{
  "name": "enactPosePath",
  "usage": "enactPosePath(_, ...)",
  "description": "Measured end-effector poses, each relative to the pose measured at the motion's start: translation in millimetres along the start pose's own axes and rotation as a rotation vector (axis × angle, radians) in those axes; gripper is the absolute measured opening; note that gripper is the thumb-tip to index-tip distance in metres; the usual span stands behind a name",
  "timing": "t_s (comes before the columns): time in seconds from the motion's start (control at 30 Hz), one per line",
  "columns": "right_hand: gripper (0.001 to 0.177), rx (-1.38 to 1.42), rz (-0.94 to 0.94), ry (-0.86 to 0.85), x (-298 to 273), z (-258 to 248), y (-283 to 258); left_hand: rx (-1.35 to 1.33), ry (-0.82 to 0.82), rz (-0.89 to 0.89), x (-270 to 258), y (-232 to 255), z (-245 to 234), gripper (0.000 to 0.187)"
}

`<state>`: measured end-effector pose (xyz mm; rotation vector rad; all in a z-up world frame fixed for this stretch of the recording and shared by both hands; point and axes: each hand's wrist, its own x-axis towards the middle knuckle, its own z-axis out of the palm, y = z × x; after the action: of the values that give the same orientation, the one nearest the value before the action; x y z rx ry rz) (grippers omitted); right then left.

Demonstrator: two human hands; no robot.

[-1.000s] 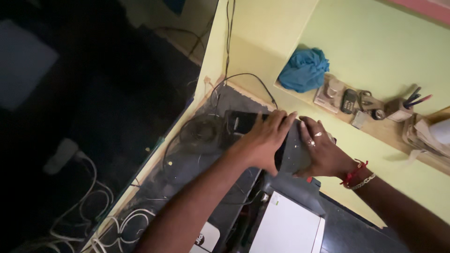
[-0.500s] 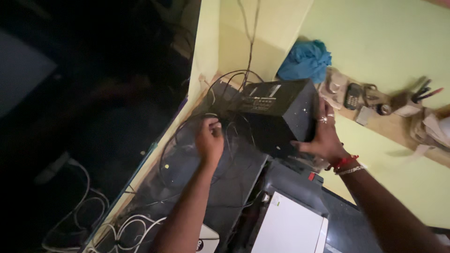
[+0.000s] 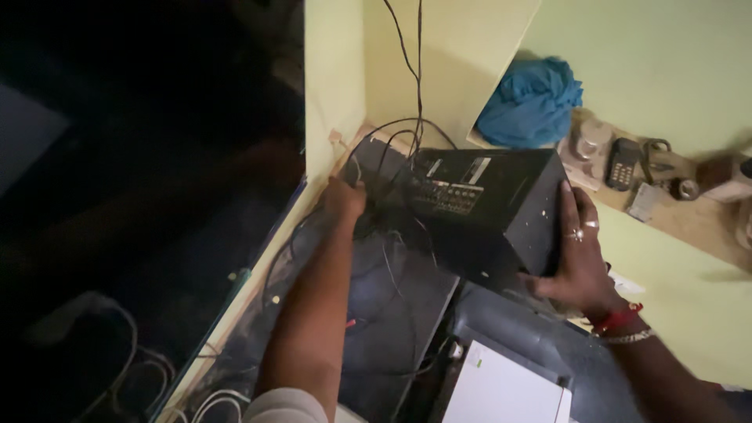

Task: The person untangles and connects wires to the back of a black subwoofer speaker.

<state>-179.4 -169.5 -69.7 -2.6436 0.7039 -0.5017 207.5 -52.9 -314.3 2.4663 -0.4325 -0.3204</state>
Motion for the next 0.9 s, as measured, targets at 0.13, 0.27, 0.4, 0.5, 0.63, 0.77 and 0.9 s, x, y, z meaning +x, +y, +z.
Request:
enactPosePath(0.13,0.144,0.025,0.026,-0.007,-2.4,-2.9,-3.2,-0.141,-0.041,0.069,13.6,3.8,2.2,0.070)
enactPosePath(0.27,0.144,0.031,0.062,-0.004,1.3,-0.8,-9.3,-0.033,-0.074,0.085,9.3,9.5,-3.8,0.078)
enactPosePath(0.4,0.141,0.021,0.038,0.028,12.4,4.9,-15.6,0.329,0.272,0.256,-9.2,2.9,29.2,0.071)
enactPosePath(0.5,0.143,0.003,0.096,0.012,17.5,7.5,-21.0,0.455,0.372,0.234,-6.6,-4.3,46.7,0.066)
enactPosePath(0.63,0.140,0.017,0.032,0.053,28.2,12.0,-27.1,0.322,0.407,0.233,-7.8,-26.6,49.7,0.031)
enactPosePath(0.77,0.133,0.030,0.002,0.090,44.4,20.6,-38.2,0.332,0.354,0.190,-6.5,-31.5,35.9,0.014)
enactPosePath(0.9,0.128,-0.006,-0.068,0.130,70.7,34.1,-51.0,0.319,0.443,0.178,-22.0,-25.6,23.1,0.025)
